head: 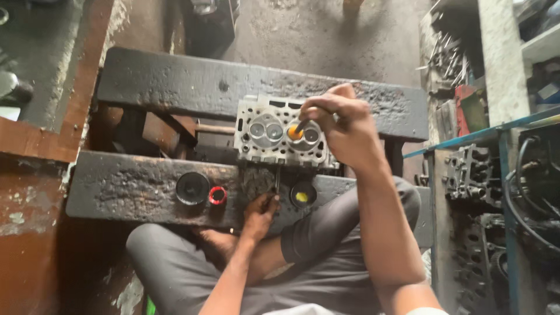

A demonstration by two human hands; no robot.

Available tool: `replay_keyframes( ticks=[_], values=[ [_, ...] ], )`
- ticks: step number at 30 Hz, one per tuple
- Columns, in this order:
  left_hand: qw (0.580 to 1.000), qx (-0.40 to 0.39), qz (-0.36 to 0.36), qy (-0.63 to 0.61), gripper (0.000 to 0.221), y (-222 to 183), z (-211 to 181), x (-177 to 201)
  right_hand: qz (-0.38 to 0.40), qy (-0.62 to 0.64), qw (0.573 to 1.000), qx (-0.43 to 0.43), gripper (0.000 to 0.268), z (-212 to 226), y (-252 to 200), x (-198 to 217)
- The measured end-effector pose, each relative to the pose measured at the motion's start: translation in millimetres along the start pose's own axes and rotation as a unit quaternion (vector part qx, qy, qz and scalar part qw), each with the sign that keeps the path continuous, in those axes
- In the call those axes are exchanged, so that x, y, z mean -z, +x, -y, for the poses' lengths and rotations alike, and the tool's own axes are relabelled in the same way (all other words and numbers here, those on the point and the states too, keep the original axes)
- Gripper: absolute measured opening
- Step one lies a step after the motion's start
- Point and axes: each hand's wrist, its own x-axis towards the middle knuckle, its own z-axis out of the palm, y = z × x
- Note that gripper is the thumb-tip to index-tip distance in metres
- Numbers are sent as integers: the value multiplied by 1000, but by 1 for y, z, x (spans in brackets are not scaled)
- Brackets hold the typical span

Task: The person performs valve lapping by applying compound to a valve, inserting it into the cylinder head, and rotating it back and forth using a handheld tool and by hand with a cloth.

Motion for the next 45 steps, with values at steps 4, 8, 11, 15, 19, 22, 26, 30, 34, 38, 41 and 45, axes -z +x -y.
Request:
replay_keyframes(
  ticks=[4, 8, 11, 15, 19, 22, 26, 30, 34, 38, 41, 45],
  values=[
    [993, -114, 5, 29, 27, -14, 7, -4, 48, 310, 947, -64, 10, -20, -19, -9],
    [998, -56, 15, 17, 25, -14, 10, 2, 29, 249, 968, -24, 16, -27, -17, -22],
    [999, -34, 14, -3, 25, -6, 13, -2, 20, 275, 957, -89, 22, -22, -11, -18],
    [995, -92, 27, -35, 25, -4, 22, -2, -36, 409, 908, -83, 18, -13, -7, -18],
    [998, -60, 29, -7, 28, 2, 13, 0, 50, 291, 953, -66, 9, -19, -7, -16],
    [999, -31, 26, 17, 30, -9, 15, 4, 34, 267, 962, -38, 9, -39, -21, -26],
    [996, -77, 33, 12, 30, 8, -6, 10, -15, 344, 932, -115, 12, -60, -5, -37],
    [998, -43, 43, -7, 29, -18, 21, -4, -16, 305, 951, -45, 40, -57, -30, -40],
    [994, -74, 56, -61, 26, 4, 11, 1, -28, 139, 983, -118, 26, -29, -15, -26],
    [997, -37, 51, -44, 27, -8, 19, 5, 3, 205, 978, -38, 27, -5, -25, -6],
    [996, -40, 55, -60, 28, -3, 9, 0, -9, 11, 998, 55, 14, 4, -21, 13],
    [996, -45, 52, -63, 29, -9, 14, -1, -72, 266, 959, 64, 15, 9, -16, 7]
  ],
)
